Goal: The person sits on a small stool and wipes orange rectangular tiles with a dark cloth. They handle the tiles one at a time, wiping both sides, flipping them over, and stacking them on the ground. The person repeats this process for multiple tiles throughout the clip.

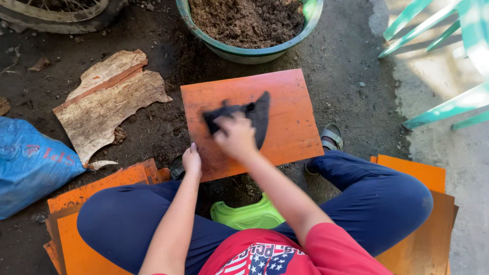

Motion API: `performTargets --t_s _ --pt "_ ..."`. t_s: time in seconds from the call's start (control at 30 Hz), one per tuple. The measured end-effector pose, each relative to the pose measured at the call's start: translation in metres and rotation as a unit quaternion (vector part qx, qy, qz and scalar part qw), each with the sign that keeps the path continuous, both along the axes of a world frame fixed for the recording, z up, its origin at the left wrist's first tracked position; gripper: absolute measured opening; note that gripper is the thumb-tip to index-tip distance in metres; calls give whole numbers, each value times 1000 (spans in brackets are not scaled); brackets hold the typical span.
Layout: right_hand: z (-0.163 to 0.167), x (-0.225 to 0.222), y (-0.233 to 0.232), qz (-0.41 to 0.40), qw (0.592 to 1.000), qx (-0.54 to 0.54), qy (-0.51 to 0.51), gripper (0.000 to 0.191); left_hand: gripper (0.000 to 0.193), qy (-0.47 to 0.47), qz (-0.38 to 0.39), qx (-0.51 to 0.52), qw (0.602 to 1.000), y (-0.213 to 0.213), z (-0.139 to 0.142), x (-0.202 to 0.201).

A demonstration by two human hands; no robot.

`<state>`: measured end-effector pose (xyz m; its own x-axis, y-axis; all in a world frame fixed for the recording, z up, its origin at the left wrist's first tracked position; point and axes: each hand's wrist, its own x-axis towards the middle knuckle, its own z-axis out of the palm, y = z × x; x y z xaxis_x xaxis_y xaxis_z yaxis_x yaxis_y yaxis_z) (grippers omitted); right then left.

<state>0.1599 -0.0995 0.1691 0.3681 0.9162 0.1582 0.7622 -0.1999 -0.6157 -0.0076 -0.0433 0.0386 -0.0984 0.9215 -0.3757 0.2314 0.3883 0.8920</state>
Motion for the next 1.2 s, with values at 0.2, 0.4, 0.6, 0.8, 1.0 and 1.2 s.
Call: performTargets --t_s 0.2,0.4,0.6,0.8,1.0,1.2 --pt "-62 -28 8 110 972 57 -201 41 45 70 13 27 997 -11 -25 -4" --pt "-82 64 44 23 975 68 -211 40 44 -120 79 -2 990 -19 -41 -7" --pt "-82 200 81 -108 969 17 -222 40 45 -98 105 -72 987 -21 -40 -10" --pt "-80 351 56 -262 952 120 102 22 47 -35 90 -73 993 -13 -33 -14" --pt "-62 407 0 -308 944 57 -108 11 46 11 77 -71 994 -11 -35 -9" --pt "25 361 -5 -261 932 240 76 29 46 -55 73 -40 995 -7 -32 -5"
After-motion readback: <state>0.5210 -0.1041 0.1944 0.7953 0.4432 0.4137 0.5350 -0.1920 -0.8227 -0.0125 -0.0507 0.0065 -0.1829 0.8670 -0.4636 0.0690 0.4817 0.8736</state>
